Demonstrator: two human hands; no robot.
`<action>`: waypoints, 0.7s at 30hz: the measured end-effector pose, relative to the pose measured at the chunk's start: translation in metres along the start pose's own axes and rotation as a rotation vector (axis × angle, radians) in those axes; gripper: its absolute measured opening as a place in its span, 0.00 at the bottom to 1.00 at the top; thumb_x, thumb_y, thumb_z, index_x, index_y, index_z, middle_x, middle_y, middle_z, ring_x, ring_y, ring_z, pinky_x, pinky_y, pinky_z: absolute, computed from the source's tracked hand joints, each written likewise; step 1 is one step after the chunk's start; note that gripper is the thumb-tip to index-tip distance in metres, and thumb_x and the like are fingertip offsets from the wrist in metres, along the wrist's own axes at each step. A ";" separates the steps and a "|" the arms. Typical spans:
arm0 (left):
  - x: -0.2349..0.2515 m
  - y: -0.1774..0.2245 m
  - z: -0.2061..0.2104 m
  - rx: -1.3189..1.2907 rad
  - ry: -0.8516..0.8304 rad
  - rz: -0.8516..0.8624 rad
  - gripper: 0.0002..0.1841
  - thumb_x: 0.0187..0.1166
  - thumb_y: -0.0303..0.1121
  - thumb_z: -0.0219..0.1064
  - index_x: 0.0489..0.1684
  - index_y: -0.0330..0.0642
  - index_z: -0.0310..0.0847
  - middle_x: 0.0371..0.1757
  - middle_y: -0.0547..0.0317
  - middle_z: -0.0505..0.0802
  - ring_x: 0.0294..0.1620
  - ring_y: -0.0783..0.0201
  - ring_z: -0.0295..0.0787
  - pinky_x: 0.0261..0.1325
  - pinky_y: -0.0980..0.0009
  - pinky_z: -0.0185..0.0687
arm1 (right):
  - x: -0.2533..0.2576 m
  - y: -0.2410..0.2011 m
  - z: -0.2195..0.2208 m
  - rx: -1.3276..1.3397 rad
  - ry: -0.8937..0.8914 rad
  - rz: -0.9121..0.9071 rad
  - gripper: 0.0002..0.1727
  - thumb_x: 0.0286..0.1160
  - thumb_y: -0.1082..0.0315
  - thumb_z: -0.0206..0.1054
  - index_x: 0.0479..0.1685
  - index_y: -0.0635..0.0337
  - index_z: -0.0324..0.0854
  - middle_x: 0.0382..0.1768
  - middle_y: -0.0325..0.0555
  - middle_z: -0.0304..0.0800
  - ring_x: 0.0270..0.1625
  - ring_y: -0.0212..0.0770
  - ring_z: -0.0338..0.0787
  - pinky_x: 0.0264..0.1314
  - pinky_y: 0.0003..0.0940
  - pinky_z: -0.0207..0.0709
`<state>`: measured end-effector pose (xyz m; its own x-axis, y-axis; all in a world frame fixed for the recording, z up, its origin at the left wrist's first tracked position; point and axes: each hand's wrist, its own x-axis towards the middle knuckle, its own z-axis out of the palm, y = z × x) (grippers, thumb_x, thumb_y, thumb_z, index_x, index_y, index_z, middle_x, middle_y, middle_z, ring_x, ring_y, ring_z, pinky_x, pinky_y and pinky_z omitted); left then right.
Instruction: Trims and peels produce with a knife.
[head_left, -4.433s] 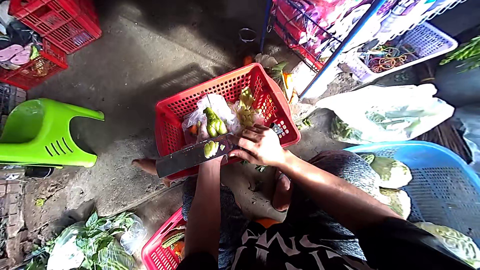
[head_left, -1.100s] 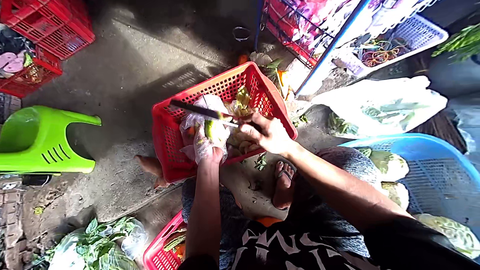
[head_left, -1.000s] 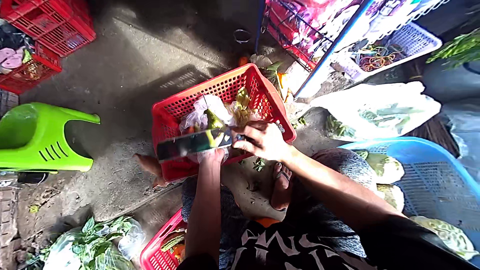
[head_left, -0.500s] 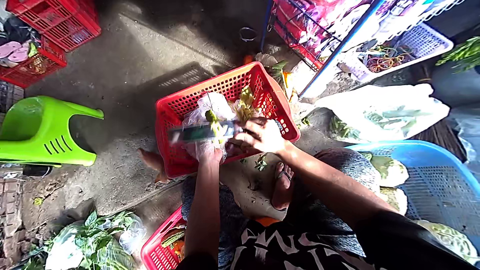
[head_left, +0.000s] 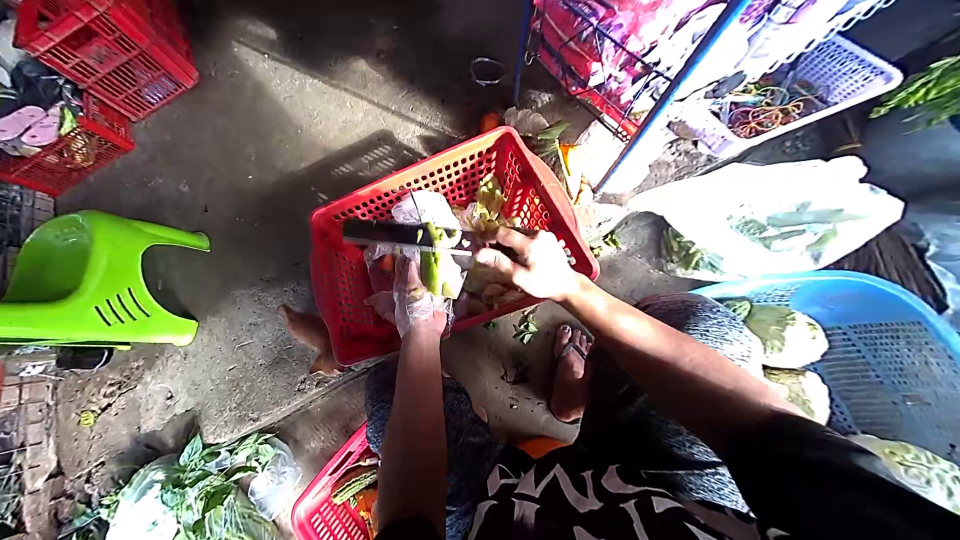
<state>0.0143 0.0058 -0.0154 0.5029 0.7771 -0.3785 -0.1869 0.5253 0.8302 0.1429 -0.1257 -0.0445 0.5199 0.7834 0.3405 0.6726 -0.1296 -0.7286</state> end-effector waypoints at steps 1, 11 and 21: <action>0.000 0.001 0.001 -0.016 0.015 0.025 0.14 0.95 0.35 0.41 0.58 0.45 0.73 0.42 0.58 0.86 0.41 0.66 0.86 0.45 0.67 0.86 | -0.002 -0.007 0.000 0.026 -0.011 -0.044 0.26 0.83 0.43 0.62 0.52 0.57 0.92 0.42 0.50 0.96 0.42 0.50 0.96 0.44 0.60 0.86; -0.004 -0.002 0.004 -0.105 -0.023 -0.008 0.15 0.93 0.32 0.41 0.50 0.47 0.77 0.37 0.63 0.89 0.39 0.69 0.89 0.43 0.71 0.88 | -0.005 0.000 0.009 -0.017 0.059 -0.196 0.29 0.83 0.41 0.60 0.47 0.59 0.92 0.34 0.49 0.94 0.34 0.47 0.93 0.33 0.50 0.83; 0.003 -0.002 0.004 -0.125 -0.095 -0.050 0.18 0.95 0.43 0.42 0.62 0.47 0.76 0.47 0.55 0.89 0.46 0.60 0.89 0.48 0.61 0.88 | 0.027 0.038 -0.002 0.204 -0.179 0.722 0.25 0.92 0.46 0.54 0.56 0.60 0.84 0.31 0.52 0.86 0.30 0.49 0.84 0.37 0.54 0.78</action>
<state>0.0193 0.0059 -0.0161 0.5905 0.7157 -0.3729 -0.2598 0.6060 0.7518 0.1832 -0.1109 -0.0615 0.6883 0.6357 -0.3494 0.0797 -0.5451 -0.8346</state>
